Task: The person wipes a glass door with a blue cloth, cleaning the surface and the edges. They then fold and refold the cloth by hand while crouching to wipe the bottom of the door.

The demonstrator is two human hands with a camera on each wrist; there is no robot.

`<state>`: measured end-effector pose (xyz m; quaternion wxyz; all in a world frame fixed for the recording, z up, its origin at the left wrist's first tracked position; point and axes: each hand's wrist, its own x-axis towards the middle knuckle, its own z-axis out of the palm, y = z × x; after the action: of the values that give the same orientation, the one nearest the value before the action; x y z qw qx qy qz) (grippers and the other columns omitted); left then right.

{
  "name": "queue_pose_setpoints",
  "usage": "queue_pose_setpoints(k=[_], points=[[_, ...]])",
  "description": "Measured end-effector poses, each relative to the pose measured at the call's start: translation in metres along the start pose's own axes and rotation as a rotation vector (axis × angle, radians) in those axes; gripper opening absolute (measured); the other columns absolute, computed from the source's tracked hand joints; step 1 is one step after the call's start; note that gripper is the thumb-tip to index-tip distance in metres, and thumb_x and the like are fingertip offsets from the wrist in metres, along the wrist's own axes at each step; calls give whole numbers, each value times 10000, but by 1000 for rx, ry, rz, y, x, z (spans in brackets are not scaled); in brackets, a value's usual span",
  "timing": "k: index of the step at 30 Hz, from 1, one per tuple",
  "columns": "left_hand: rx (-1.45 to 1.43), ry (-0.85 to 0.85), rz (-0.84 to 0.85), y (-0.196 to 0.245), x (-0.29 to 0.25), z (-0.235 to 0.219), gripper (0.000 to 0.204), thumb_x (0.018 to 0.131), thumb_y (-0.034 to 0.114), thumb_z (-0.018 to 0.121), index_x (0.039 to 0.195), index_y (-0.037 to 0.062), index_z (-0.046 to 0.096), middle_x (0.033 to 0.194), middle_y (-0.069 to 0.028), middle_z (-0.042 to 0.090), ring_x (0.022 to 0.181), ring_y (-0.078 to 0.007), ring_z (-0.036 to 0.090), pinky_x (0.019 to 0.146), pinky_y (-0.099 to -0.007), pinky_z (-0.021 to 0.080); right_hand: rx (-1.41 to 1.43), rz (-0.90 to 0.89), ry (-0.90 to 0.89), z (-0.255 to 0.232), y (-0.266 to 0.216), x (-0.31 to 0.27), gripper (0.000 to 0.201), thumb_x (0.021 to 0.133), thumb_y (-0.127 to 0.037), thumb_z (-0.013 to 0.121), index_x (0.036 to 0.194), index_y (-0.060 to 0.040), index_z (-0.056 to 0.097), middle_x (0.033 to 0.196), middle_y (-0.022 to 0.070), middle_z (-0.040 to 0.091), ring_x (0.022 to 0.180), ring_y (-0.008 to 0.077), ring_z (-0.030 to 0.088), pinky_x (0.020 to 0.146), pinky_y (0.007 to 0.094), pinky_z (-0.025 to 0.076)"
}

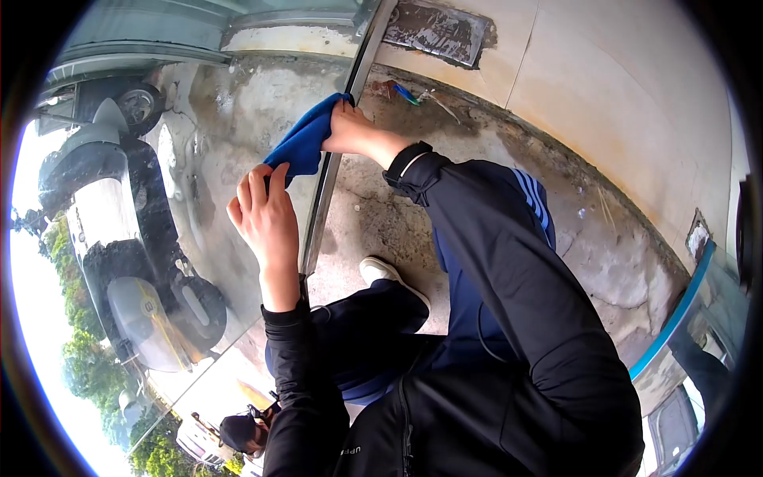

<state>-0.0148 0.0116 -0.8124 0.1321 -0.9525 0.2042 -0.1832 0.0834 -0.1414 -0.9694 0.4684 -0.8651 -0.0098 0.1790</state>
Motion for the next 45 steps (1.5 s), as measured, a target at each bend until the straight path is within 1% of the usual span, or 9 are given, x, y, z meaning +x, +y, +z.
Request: queue_pose_setpoints(k=[4,7,11,24,27,31,38,40,45], points=[[2,-56,-48,-5,-12,-14,424,791,17,690,1157,228,723,1133,44,612,1137,-181,590,966,-373,396,-141,-87,63,24,-5,-12,1085,720,-458,738,1420,273,347,1432,449,451,1358,517,476,1158,437,408],[33,-51,-57,-11,-26,-27,391,795,38,702,1134,232,723,1124,58,608,1115,-167,595,929,-364,400,-91,-82,-86,33,-15,-27,1020,698,-522,778,1311,236,480,1306,398,560,1261,475,578,1063,446,501],[77,-91,-93,-23,-57,-37,393,800,40,706,1137,241,726,1130,65,613,1118,-162,596,936,-357,397,-122,-109,-109,66,-22,-47,1185,709,-558,798,1414,278,341,1415,456,466,1325,511,528,1130,455,453],[181,-210,-284,-50,-151,-66,340,815,27,721,1089,227,739,1142,58,629,1160,-168,606,960,-355,403,-80,-234,-184,170,-48,-115,1098,773,-479,778,1390,290,293,1385,481,419,1325,558,470,1142,472,424],[202,-230,-300,-51,-163,-69,363,807,13,714,1102,224,731,1148,49,625,1166,-177,604,958,-358,408,273,-105,-198,162,-50,-114,857,786,-422,764,1243,212,413,1287,389,474,1247,489,504,1081,459,442],[216,-223,-293,-50,-161,-71,364,809,11,710,1106,220,731,1142,41,623,1171,-180,602,959,-361,412,442,-3,-111,167,-51,-108,752,808,-398,738,1242,137,437,1304,325,490,1272,430,497,1087,445,425],[218,-223,-286,-49,-147,-62,256,812,15,686,994,195,704,1083,22,592,1119,-192,600,948,-371,421,518,-144,-88,133,-56,-116,818,792,-364,731,1317,162,388,1359,361,432,1307,462,457,1119,450,415],[208,-229,-291,-50,-141,-61,241,813,18,681,978,194,697,1076,22,587,1110,-193,599,945,-372,421,522,-162,-128,118,-57,-117,943,826,-368,743,1477,147,296,1484,337,393,1410,428,415,1168,423,370],[189,-170,-251,-45,-120,-61,319,786,14,709,1031,217,704,1127,18,604,1130,-214,598,981,-392,417,518,-229,-20,101,-56,-107,871,847,-362,752,1439,137,353,1412,331,456,1372,431,449,1156,432,385]])
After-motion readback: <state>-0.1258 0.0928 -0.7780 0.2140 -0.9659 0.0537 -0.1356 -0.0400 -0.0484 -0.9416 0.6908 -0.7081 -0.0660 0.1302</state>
